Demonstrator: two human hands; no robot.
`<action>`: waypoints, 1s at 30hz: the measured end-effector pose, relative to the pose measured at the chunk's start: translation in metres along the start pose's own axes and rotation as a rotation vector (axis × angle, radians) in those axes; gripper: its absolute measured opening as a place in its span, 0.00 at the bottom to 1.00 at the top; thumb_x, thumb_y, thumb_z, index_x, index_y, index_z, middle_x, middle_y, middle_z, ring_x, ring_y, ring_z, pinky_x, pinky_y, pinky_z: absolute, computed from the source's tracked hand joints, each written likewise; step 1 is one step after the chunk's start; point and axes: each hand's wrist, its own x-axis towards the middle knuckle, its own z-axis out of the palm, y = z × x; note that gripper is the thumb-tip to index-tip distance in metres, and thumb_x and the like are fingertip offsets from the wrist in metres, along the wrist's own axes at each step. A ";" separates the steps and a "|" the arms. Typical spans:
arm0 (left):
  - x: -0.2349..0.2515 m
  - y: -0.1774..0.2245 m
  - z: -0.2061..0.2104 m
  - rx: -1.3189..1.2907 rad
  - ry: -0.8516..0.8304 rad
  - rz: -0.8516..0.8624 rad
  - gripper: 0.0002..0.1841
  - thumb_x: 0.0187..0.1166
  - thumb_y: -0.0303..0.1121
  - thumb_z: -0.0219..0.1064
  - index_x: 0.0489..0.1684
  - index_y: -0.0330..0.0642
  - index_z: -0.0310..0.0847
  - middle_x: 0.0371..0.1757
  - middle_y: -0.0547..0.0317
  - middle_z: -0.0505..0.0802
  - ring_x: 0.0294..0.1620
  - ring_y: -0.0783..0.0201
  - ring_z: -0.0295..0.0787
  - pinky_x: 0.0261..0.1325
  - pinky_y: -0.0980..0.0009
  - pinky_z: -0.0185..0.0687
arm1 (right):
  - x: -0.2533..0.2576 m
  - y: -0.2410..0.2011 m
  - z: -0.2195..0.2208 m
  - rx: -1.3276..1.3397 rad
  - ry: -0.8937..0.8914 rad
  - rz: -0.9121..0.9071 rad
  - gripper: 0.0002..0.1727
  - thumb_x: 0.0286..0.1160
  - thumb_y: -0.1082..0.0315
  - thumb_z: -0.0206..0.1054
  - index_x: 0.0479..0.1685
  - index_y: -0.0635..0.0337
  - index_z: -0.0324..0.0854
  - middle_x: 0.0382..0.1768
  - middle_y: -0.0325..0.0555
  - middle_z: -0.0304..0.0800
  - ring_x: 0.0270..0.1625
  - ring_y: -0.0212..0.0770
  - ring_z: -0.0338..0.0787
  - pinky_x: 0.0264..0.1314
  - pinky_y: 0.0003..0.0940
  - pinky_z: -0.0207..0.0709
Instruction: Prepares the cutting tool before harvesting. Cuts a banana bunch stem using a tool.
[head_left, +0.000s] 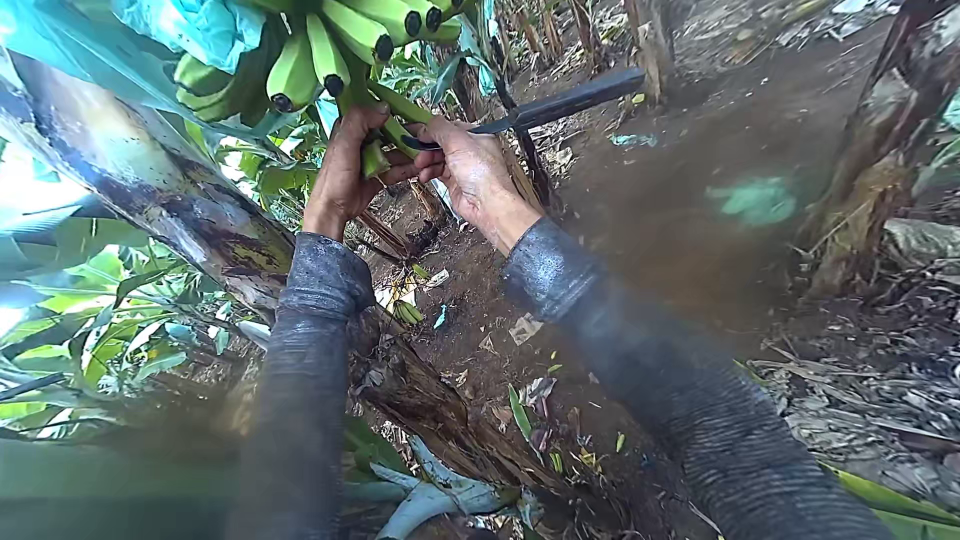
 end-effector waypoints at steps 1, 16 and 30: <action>0.000 0.000 0.000 -0.006 0.004 -0.001 0.13 0.90 0.42 0.49 0.60 0.44 0.68 0.46 0.48 0.92 0.43 0.51 0.95 0.48 0.54 0.95 | -0.001 -0.001 0.000 0.001 0.000 0.008 0.08 0.83 0.71 0.63 0.44 0.69 0.84 0.28 0.49 0.90 0.22 0.37 0.88 0.26 0.29 0.86; -0.001 0.001 0.003 -0.047 -0.028 0.005 0.13 0.91 0.39 0.47 0.62 0.43 0.66 0.50 0.45 0.93 0.44 0.48 0.96 0.49 0.52 0.96 | -0.004 -0.003 -0.005 0.052 0.014 0.016 0.09 0.84 0.72 0.62 0.46 0.70 0.84 0.28 0.50 0.89 0.21 0.36 0.86 0.25 0.26 0.83; -0.002 0.001 0.003 -0.068 -0.034 0.017 0.14 0.91 0.39 0.47 0.63 0.41 0.67 0.52 0.42 0.93 0.47 0.45 0.96 0.50 0.50 0.96 | -0.007 -0.005 -0.009 0.064 0.008 0.012 0.09 0.84 0.72 0.61 0.40 0.68 0.83 0.22 0.46 0.86 0.20 0.35 0.84 0.25 0.26 0.82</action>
